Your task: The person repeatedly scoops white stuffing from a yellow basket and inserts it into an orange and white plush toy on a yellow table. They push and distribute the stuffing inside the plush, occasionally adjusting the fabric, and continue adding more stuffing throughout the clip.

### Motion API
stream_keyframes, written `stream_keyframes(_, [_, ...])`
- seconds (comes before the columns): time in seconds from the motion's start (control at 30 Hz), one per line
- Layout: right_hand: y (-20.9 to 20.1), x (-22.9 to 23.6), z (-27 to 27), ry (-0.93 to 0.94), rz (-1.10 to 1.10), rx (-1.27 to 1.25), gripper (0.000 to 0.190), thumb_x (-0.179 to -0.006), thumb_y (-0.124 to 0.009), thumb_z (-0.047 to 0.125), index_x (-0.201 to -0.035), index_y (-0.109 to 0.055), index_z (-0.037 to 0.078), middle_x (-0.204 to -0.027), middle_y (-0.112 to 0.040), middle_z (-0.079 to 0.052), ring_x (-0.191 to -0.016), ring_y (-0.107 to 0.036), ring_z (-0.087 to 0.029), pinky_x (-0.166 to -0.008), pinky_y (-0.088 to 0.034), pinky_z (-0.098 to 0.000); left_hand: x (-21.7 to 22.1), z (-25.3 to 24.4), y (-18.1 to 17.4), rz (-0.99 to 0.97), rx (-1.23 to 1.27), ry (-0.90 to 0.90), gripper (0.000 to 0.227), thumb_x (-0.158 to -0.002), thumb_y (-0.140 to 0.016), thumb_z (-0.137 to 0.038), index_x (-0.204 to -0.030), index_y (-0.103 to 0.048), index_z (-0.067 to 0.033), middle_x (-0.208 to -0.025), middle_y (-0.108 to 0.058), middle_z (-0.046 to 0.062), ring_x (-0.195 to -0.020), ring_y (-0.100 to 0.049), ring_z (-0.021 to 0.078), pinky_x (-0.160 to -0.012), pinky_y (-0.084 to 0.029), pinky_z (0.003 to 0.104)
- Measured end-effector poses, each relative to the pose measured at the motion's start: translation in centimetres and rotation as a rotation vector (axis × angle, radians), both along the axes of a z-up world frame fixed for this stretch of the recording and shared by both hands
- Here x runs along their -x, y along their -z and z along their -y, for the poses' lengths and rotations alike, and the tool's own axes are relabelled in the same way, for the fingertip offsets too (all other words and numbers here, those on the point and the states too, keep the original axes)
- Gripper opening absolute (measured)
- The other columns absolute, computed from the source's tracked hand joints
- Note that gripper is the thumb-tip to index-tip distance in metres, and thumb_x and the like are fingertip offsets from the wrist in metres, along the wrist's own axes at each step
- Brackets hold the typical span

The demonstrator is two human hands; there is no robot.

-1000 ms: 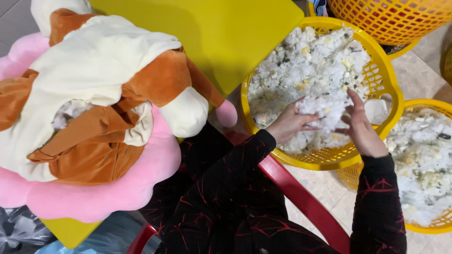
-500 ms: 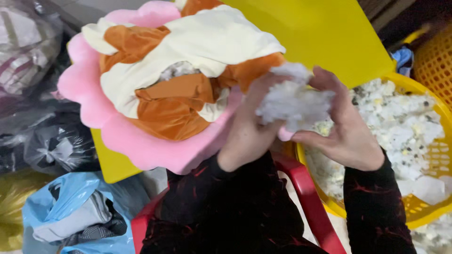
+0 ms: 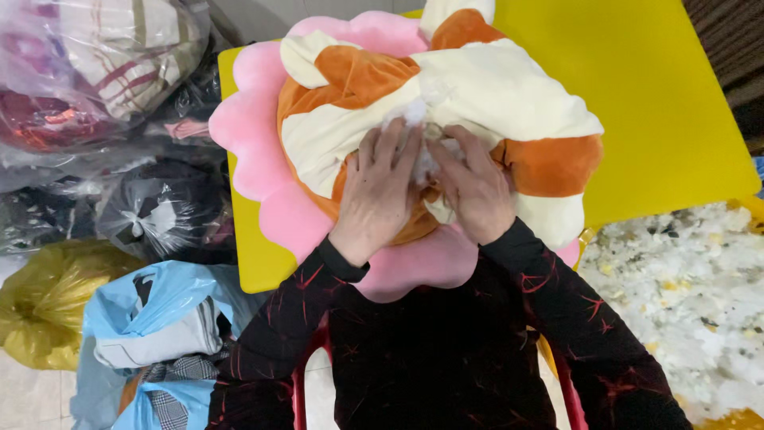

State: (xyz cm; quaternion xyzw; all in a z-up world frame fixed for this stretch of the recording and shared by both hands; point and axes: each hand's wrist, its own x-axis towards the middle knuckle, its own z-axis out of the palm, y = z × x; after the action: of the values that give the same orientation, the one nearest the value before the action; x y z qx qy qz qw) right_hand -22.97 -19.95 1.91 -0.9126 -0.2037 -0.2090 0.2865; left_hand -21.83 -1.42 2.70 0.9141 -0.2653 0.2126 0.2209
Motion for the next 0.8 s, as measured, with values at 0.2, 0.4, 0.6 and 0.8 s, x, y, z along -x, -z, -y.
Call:
stream_keyframes(0.2, [0.5,-1.4,-0.2,0.041,0.097,0.103,0.042,-0.087,-0.066,-0.003,-0.128,-0.067,0.003,-0.113,-0.058,-0.012,-0.099,-0.063,-0.036,-0.083,-0.053,-0.0436,-1.4,-0.5,1.3,0.0,-0.082,0.013,0.044,-0.094,-0.058,-0.014,-0.137,-0.057,-0.0022,-0.123,-0.058,0.007,-0.118,-0.057,0.0272,-0.096,-0.048,0.043])
stream_keyframes(0.4, [2.1,-5.4,-0.8,0.099,0.029,-0.116,0.019,-0.089,-0.058,-0.01,-0.107,-0.061,-0.003,-0.114,-0.056,-0.02,-0.1,-0.06,-0.041,-0.084,-0.051,-0.0459,-6.5,1.4,3.3,0.1,-0.202,-0.007,0.009,-0.087,-0.061,-0.012,-0.082,-0.065,-0.0053,-0.109,-0.057,0.01,-0.101,-0.061,0.0241,-0.068,-0.056,0.032])
stream_keyframes(0.6, [3.8,-6.5,-1.6,0.006,0.046,-0.135,0.015,-0.094,-0.062,-0.004,-0.109,-0.064,-0.002,-0.116,-0.058,-0.019,-0.106,-0.061,-0.04,-0.09,-0.051,-0.0454,-11.3,0.8,2.9,0.312,-0.316,-0.069,0.01,-0.087,-0.06,-0.011,-0.087,-0.067,-0.0034,-0.108,-0.057,0.012,-0.101,-0.06,0.0263,-0.072,-0.056,0.029])
stream_keyframes(0.8, [-0.6,-3.9,-0.3,-0.01,0.052,0.257,0.024,-0.077,-0.064,0.003,-0.1,-0.07,0.006,-0.122,-0.063,-0.011,-0.125,-0.053,-0.035,-0.107,-0.041,-0.0484,-5.1,-0.8,2.0,0.153,-0.203,0.042,0.028,-0.083,-0.062,-0.016,-0.106,-0.068,-0.002,-0.109,-0.064,0.014,-0.113,-0.058,0.0301,-0.096,-0.05,0.042])
